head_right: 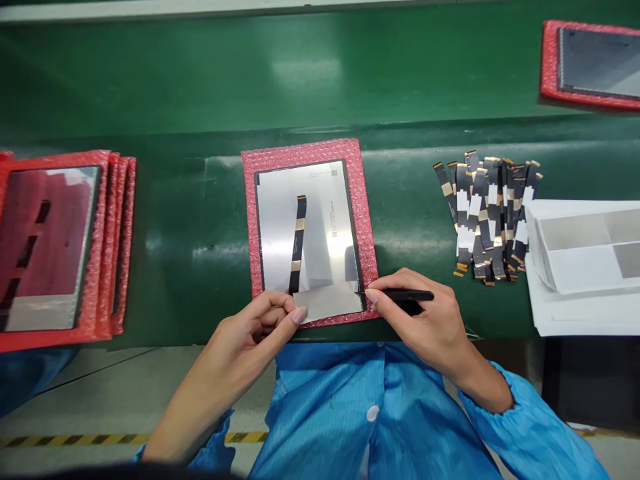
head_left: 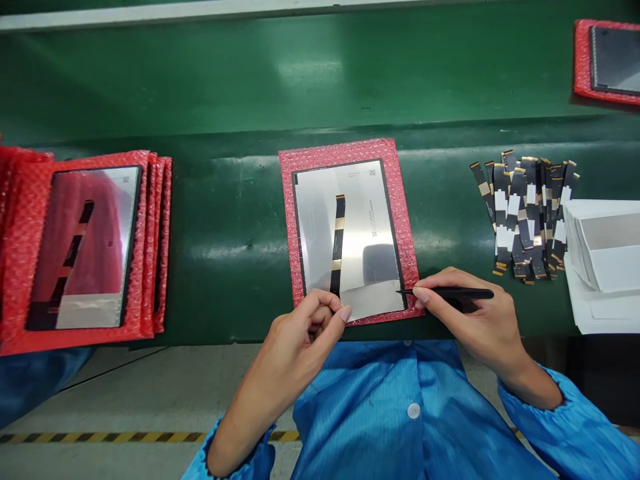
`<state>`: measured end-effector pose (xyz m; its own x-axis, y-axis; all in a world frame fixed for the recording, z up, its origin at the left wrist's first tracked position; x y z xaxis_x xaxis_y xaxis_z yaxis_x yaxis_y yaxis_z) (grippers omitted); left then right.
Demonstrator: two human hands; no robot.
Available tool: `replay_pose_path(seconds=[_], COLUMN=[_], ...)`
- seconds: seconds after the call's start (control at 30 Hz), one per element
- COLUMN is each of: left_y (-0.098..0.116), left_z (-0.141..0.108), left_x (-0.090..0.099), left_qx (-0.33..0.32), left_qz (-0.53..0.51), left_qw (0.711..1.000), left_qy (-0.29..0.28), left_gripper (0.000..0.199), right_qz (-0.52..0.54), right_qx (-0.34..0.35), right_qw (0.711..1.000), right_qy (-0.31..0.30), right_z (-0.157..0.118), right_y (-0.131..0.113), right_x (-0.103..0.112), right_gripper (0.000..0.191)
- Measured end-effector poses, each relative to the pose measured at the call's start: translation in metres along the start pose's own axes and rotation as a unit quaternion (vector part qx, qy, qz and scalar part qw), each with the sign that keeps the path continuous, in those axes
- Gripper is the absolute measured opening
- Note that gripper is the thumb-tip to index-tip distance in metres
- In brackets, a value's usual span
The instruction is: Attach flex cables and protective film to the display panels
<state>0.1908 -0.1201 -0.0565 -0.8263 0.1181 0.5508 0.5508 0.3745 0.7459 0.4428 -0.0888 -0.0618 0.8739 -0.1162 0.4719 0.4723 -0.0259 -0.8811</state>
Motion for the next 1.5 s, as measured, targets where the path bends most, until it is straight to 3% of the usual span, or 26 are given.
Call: replay_pose_path(seconds=[0.2, 0.43, 0.67, 0.93, 1.5], left_y=[-0.0015, -0.0053, 0.0010, -0.0030, -0.0042], left_z=[0.0005, -0.0004, -0.0003, -0.0009, -0.0003], left_x=[-0.0002, -0.0016, -0.0012, -0.0024, -0.0030], left_qx=[0.010, 0.023, -0.046, -0.017, -0.008], left_qz=[0.022, 0.064, -0.049, 0.017, 0.002], left_qw=[1.000, 0.997, 0.998, 0.999, 1.000], left_qy=[-0.003, -0.046, -0.005, -0.022, -0.027], left_gripper=[0.033, 0.043, 0.011, 0.019, 0.018], right_qz=[0.001, -0.006, -0.023, -0.031, -0.040], right_qx=[0.014, 0.018, 0.020, 0.028, 0.020], right_qw=[1.000, 1.000, 0.999, 0.999, 0.999], right_qy=[0.007, 0.016, 0.016, 0.021, 0.028], right_z=[0.0001, -0.0003, -0.0012, -0.0013, -0.0015], right_y=[-0.0016, -0.0025, -0.0022, -0.0022, -0.0038], right_x=[-0.0002, -0.0006, -0.0001, 0.0004, -0.0007], right_gripper=[0.006, 0.006, 0.010, 0.009, 0.011])
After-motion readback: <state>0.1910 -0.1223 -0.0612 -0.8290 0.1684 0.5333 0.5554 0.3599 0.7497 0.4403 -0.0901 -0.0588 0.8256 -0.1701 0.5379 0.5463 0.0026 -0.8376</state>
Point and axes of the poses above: each hand's wrist, its own z-axis towards the middle knuckle, its own x-axis out of the back of the hand, y = z × x, the point moved 1 cm from there along z, towards the middle knuckle, and after that the axes turned 12 degrees about y, right-handed, at the moved point
